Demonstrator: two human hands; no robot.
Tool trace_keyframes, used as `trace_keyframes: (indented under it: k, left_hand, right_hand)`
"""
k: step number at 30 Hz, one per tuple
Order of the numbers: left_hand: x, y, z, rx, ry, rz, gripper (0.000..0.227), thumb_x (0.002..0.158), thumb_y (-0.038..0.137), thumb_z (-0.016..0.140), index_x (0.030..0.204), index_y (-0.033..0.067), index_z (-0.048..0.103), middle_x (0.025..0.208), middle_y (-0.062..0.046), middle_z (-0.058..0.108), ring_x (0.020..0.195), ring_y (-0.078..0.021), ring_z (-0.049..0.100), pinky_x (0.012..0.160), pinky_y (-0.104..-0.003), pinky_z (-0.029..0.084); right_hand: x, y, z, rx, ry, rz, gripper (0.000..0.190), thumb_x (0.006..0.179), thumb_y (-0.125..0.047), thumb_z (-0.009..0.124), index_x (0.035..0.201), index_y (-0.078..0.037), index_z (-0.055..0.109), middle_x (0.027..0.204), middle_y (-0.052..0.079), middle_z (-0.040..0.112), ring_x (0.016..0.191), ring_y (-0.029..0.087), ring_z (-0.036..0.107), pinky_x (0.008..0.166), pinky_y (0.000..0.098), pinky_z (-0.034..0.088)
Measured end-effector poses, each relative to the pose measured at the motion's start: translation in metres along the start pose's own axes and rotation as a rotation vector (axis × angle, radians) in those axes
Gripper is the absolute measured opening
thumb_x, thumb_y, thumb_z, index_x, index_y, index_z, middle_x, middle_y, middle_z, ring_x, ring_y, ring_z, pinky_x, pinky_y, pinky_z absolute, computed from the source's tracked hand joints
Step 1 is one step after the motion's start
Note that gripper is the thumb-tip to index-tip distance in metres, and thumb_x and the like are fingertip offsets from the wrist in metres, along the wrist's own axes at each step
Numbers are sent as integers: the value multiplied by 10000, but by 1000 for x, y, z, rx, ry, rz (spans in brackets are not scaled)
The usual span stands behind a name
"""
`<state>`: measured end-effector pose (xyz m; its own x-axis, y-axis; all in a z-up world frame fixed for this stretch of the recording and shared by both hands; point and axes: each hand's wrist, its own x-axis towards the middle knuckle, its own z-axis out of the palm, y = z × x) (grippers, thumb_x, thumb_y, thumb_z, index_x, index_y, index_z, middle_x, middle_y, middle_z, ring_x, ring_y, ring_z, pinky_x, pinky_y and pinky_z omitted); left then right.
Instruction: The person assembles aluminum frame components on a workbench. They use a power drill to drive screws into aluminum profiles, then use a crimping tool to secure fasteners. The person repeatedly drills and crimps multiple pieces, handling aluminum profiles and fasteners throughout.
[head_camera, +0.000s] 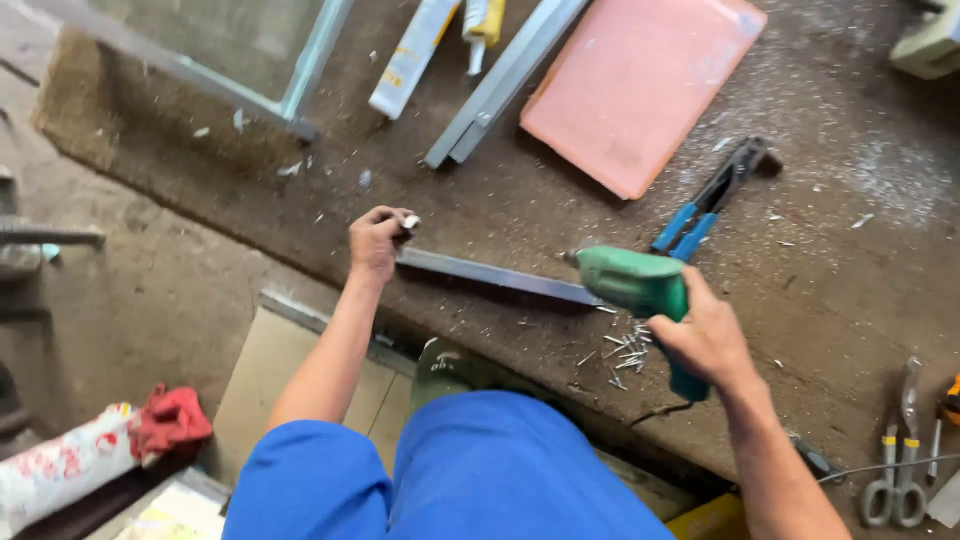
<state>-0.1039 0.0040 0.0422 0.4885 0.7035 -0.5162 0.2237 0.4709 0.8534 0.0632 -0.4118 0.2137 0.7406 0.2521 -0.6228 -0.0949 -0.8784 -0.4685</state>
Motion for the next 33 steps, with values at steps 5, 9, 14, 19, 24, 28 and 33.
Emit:
trace_keyframes:
  k: [5, 9, 14, 19, 24, 28, 33]
  left_hand:
    - [19, -18, -105, -290, 1, -86, 343, 604, -149, 458, 809, 57, 641, 978, -162, 723, 794, -270, 687, 591, -270, 512]
    - [47, -25, -144, -259, -75, -143, 180, 767, -30, 767, 923, 47, 720, 836, -52, 691, 729, -153, 617, 671, -248, 465]
    - [53, -4, -143, 715, -148, 313, 146, 824, 48, 720, 953, 79, 783, 993, -102, 663, 901, -234, 637, 838, -354, 531]
    - [55, -5, -147, 786, -522, 826, 336, 923, -92, 615, 1233, -1, 707, 1131, -198, 750, 1072, -324, 708, 1019, -414, 585]
    - [76, -39, -151, 957, -569, 1100, 500, 810, 120, 874, 1278, 160, 702, 1089, -93, 732, 1103, -258, 659, 898, -352, 447]
    - [83, -45, -150, 1005, -570, 1201, 425, 930, 118, 731, 1352, 148, 687, 998, -105, 736, 1073, -241, 652, 861, -329, 345]
    - [85, -60, -146, 1006, -592, 1265, 378, 1042, 158, 601, 1416, 187, 644, 972, 19, 795, 1083, -232, 640, 837, -316, 298]
  right_hand:
    - [-6, -62, -7, -135, -3, 72, 728, 710, -263, 705, 1417, -210, 542, 1087, 270, 718, 1027, 452, 668, 878, 542, 484]
    - [-12, -102, 7, -298, 33, 161, 704, 734, -259, 673, 1420, -168, 545, 1139, 237, 731, 1011, 415, 672, 862, 502, 487]
    - [-23, -142, 36, -408, 63, 250, 627, 761, -281, 631, 1363, -130, 547, 1060, 292, 735, 968, 474, 670, 830, 536, 496]
    - [-32, -151, 60, -462, 116, 264, 697, 743, -305, 624, 1403, -99, 535, 1115, 333, 709, 1029, 539, 638, 846, 567, 486]
    - [-41, -176, 75, -431, 175, 306, 664, 751, -275, 629, 1389, -102, 567, 1047, 311, 715, 946, 504, 653, 796, 565, 501]
    - [-40, -176, 83, -461, 172, 301, 671, 766, -279, 618, 1402, -80, 537, 1044, 311, 703, 904, 492, 660, 763, 580, 519]
    - [-42, -188, 91, -466, 163, 309, 679, 764, -286, 620, 1413, -104, 531, 1047, 333, 700, 924, 534, 653, 791, 590, 506]
